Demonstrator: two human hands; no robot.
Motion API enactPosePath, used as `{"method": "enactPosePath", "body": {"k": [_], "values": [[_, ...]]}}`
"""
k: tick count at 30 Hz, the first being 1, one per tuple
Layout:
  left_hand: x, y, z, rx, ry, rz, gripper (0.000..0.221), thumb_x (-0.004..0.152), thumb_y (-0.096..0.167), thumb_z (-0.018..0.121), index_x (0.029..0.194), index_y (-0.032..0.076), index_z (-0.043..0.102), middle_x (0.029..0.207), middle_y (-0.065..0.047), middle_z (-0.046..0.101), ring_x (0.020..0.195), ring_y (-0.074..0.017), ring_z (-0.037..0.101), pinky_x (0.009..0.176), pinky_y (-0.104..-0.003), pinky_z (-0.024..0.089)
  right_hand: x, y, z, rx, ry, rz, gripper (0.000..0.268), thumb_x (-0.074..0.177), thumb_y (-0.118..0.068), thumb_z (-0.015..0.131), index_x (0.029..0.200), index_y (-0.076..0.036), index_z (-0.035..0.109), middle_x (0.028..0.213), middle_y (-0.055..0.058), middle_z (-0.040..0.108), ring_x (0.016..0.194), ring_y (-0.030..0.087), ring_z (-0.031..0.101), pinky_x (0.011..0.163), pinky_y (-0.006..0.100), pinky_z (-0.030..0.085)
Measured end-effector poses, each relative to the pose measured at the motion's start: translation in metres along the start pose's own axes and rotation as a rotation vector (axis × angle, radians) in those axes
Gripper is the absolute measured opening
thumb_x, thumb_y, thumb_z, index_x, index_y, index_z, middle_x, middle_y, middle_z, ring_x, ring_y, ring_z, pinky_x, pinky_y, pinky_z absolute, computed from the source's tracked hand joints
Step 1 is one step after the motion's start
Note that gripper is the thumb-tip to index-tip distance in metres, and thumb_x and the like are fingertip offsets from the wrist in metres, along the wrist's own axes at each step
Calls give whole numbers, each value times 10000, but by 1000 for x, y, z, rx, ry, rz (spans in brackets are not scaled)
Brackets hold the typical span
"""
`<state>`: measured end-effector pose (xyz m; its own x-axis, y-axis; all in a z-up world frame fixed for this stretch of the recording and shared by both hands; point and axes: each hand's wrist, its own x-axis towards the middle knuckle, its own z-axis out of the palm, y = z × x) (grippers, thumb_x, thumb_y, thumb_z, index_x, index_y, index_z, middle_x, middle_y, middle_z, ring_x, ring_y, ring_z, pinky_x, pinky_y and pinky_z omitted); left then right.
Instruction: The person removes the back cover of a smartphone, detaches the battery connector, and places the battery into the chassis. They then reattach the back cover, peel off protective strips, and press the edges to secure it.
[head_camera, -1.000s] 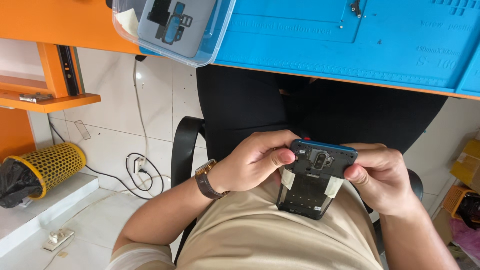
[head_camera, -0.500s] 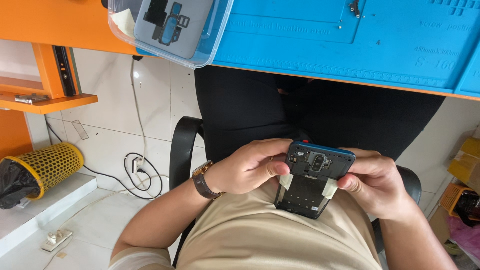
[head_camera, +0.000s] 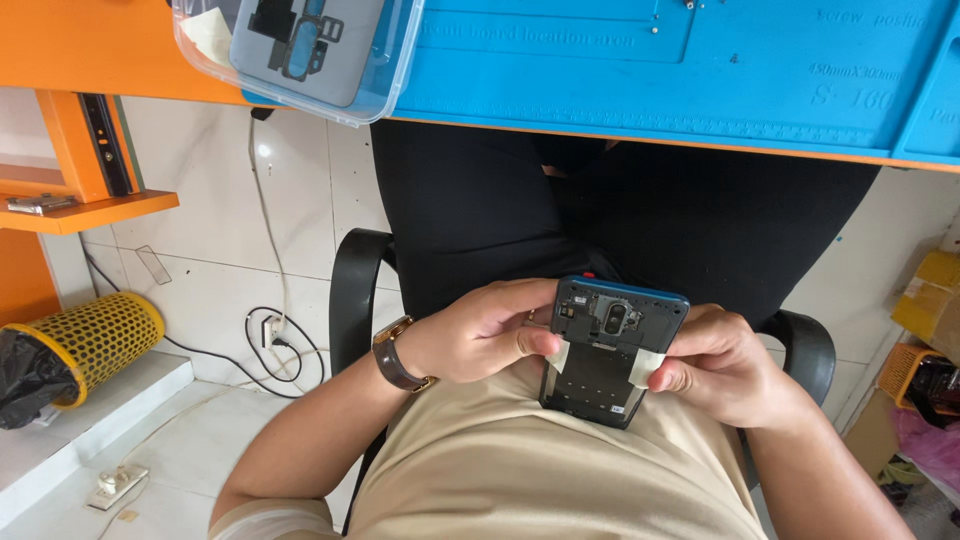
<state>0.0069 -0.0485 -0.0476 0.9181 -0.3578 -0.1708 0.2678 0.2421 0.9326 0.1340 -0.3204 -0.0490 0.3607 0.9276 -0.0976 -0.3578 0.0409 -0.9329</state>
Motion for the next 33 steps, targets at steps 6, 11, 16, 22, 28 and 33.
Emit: {"method": "enactPosePath", "body": {"k": [6, 11, 16, 22, 28, 33], "values": [[-3, -6, 4, -183, -30, -36, 589, 1130, 504, 537, 1480, 31, 550, 1130, 21, 613, 958, -82, 545, 847, -254, 517, -1, 0, 2, -42, -58, -4, 278, 1003, -318, 734, 1023, -53, 817, 1010, 36, 863, 830, 163, 820, 715, 281, 637], [-1, -2, 5, -179, 14, -7, 506, 1154, 496, 512, 1405, 59, 558, 1107, 29, 596, 923, -87, 528, 827, -262, 490, -3, -11, 2, -195, 14, -18, 280, 981, -339, 721, 963, -76, 816, 844, 4, 842, 676, 150, 798, 601, 259, 586], [26, 31, -4, -362, 14, 26, 562, 1175, 408, 545, 1555, 3, 457, 1363, -46, 648, 1241, -110, 629, 1064, -280, 549, 3, -39, 10, -444, 557, -286, 354, 1001, -175, 644, 1268, -47, 449, 1114, 254, 616, 834, 247, 687, 645, 236, 624], [40, 65, 2, -255, 125, 106, 522, 1187, 374, 510, 1578, 41, 416, 1167, -28, 568, 813, -124, 475, 695, -261, 476, -15, -59, 13, -486, 592, -235, 479, 1009, -182, 578, 1383, 80, 435, 1085, 318, 666, 740, 287, 762, 662, 300, 696], [44, 55, 27, -365, 356, 138, 516, 1169, 299, 512, 1561, 50, 286, 1339, -129, 511, 1010, -176, 655, 821, -406, 708, 7, -64, 24, -943, 734, -249, 420, 915, -42, 802, 1213, 230, 687, 1001, 318, 724, 712, 261, 667, 660, 325, 577], [46, 62, 41, -262, 453, 137, 671, 1113, 203, 621, 1628, 48, 219, 1484, -146, 565, 1273, -196, 634, 1036, -349, 594, 15, -71, 22, -1199, 724, -181, 233, 1022, -19, 887, 1208, 109, 830, 1016, 223, 816, 713, 234, 681, 701, 359, 495]]}}
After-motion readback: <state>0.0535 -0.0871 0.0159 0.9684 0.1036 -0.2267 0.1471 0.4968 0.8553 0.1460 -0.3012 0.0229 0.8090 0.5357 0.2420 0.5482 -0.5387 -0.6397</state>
